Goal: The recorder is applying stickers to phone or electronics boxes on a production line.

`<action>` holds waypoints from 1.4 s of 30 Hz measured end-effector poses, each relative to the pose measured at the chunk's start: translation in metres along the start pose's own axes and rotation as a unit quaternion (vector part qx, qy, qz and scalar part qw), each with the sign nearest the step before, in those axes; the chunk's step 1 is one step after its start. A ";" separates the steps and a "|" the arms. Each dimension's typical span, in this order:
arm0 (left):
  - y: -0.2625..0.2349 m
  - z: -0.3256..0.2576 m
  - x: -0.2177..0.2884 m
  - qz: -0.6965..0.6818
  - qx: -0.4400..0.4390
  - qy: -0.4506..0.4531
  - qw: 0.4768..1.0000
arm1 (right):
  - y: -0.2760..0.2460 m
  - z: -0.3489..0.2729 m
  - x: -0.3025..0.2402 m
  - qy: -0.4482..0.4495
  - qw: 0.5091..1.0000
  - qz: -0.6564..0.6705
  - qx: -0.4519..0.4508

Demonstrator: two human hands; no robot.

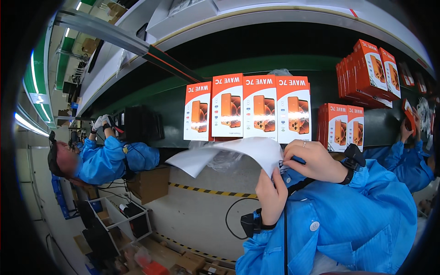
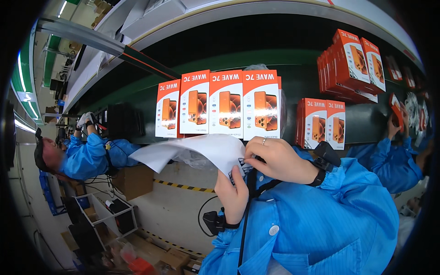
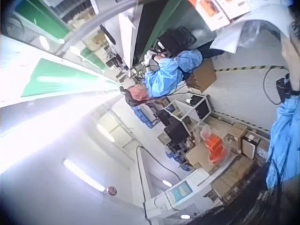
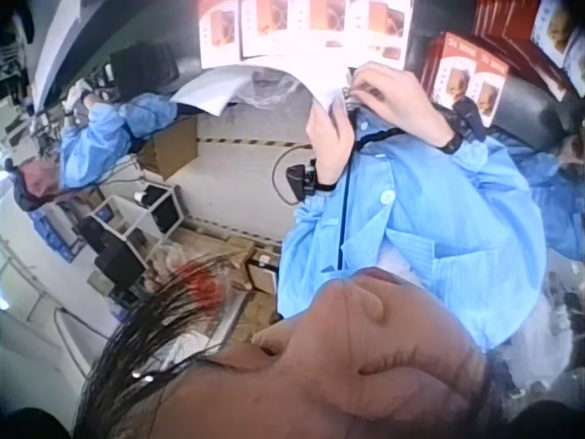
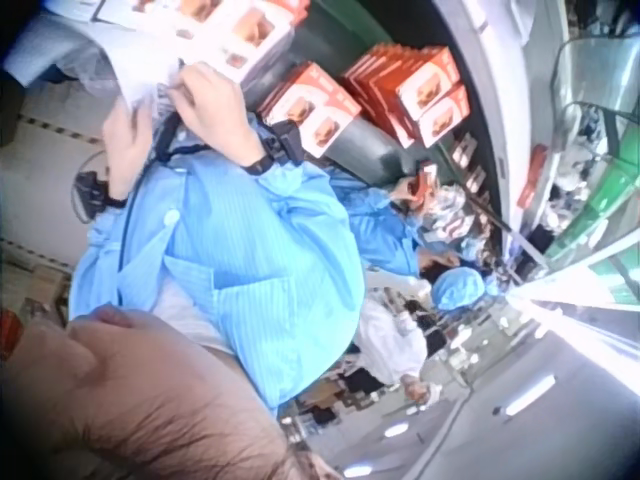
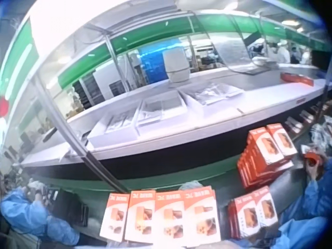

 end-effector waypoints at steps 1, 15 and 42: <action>-0.003 0.005 -0.001 0.021 0.018 0.012 1.000 | 0.002 0.003 0.004 0.001 1.000 0.019 -0.008; 0.001 0.006 -0.032 0.000 0.012 -0.063 0.998 | 0.018 0.026 0.027 0.057 0.996 0.060 -0.036; -0.015 0.024 -0.048 0.058 0.036 -0.066 0.995 | 0.010 0.048 0.073 0.152 0.986 -0.009 -0.069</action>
Point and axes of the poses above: each hand's wrist, its own z-axis towards the middle knuckle, its own y-axis out of the palm, x = y × z, the point moved 10 cm from there along z, towards the middle knuckle, and after that the axes turned 11 degrees about y, right-handed, at the moved point
